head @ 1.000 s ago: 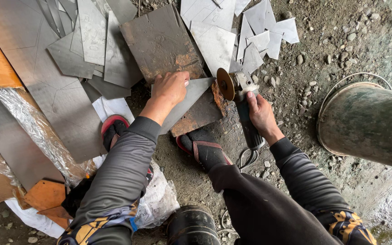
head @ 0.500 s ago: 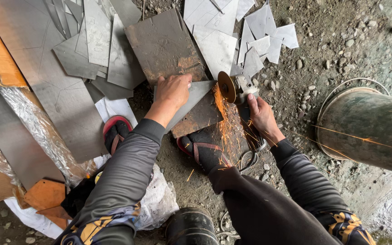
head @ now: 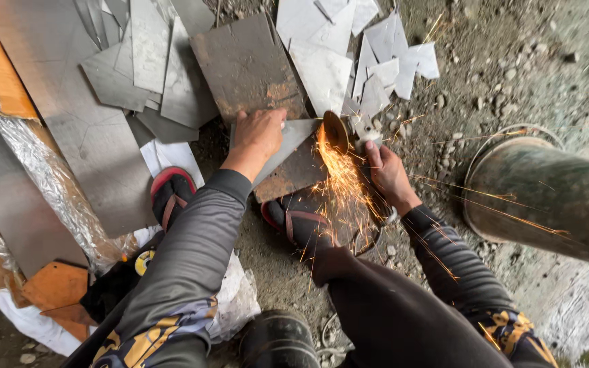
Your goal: The person uses an angle grinder to cut several flat metal sheets into smaller pieces. They hold each sheet with one hand and guide the grinder with the other, producing sparks as the blade cuts through the metal. Cut pieces are set aside on the ground.
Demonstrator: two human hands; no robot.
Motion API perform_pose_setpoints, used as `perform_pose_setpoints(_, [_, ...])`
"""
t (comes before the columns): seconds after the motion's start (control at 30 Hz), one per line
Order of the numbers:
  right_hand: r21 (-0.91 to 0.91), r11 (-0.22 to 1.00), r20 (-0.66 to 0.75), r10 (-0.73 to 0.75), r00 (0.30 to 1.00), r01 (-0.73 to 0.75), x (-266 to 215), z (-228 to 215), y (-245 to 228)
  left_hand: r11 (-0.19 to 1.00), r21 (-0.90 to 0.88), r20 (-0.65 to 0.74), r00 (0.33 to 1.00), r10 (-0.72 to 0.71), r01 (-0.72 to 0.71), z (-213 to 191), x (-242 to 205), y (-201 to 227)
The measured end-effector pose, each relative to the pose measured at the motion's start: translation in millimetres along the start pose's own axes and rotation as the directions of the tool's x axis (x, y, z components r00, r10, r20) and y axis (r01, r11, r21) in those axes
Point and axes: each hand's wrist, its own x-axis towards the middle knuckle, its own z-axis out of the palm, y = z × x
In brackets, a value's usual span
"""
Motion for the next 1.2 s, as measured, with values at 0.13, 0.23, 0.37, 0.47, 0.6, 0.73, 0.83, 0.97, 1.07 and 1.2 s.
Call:
perform_pose_setpoints(0.13, [-0.07, 0.997, 0.0, -0.039, 0.999, 0.039, 13, -2, 1, 1.0, 0.005, 0.045, 0.999, -0.029, 0.029, 0, 1, 0])
perform_pose_setpoints(0.23, [-0.124, 0.984, 0.038, 0.131, 0.991, -0.125, 14, -1, 6, 1.0, -0.012, -0.026, 0.999, 0.025, -0.025, 7, 1, -3])
perform_pose_setpoints(0.37, [-0.123, 0.99, -0.016, 0.063, 0.998, -0.065, 9, 1, -6, 1.0, 0.013, 0.015, 1.0, 0.008, -0.008, 0, 2, -1])
perform_pose_setpoints(0.47, [-0.067, 0.994, -0.081, -0.09, 0.993, 0.084, -1, 4, -12, 1.0, 0.027, 0.034, 0.999, -0.002, 0.001, -1, 1, -1])
perform_pose_setpoints(0.6, [-0.1, 0.986, 0.02, 0.133, 0.991, -0.13, 3, -1, -12, 0.999, -0.021, -0.044, 0.998, 0.038, -0.039, 5, 0, -1])
perform_pose_setpoints(0.73, [-0.108, 0.99, -0.031, 0.088, 0.996, -0.09, 3, 2, -10, 0.997, -0.029, 0.052, 0.997, -0.065, 0.066, 4, 6, -13])
perform_pose_setpoints(0.83, [0.091, 0.991, -0.039, 0.106, 0.994, -0.103, -11, 4, -3, 0.948, -0.317, -0.222, 0.973, -0.058, -0.015, 11, 1, -49])
perform_pose_setpoints(0.97, [0.2, 0.956, -0.023, 0.222, 0.975, -0.213, -32, -8, -10, 0.623, -0.781, -0.345, 0.861, -0.374, -0.041, 35, -8, -92])
perform_pose_setpoints(1.07, [0.313, 0.911, 0.02, 0.276, 0.961, -0.268, -43, -21, -20, 0.261, -0.94, -0.325, 0.807, -0.493, -0.219, 65, -8, -96])
perform_pose_setpoints(1.2, [0.319, 0.93, 0.002, 0.193, 0.981, -0.184, -52, -24, -24, -0.092, -0.98, -0.097, 0.828, -0.553, -0.176, 96, -10, -76])
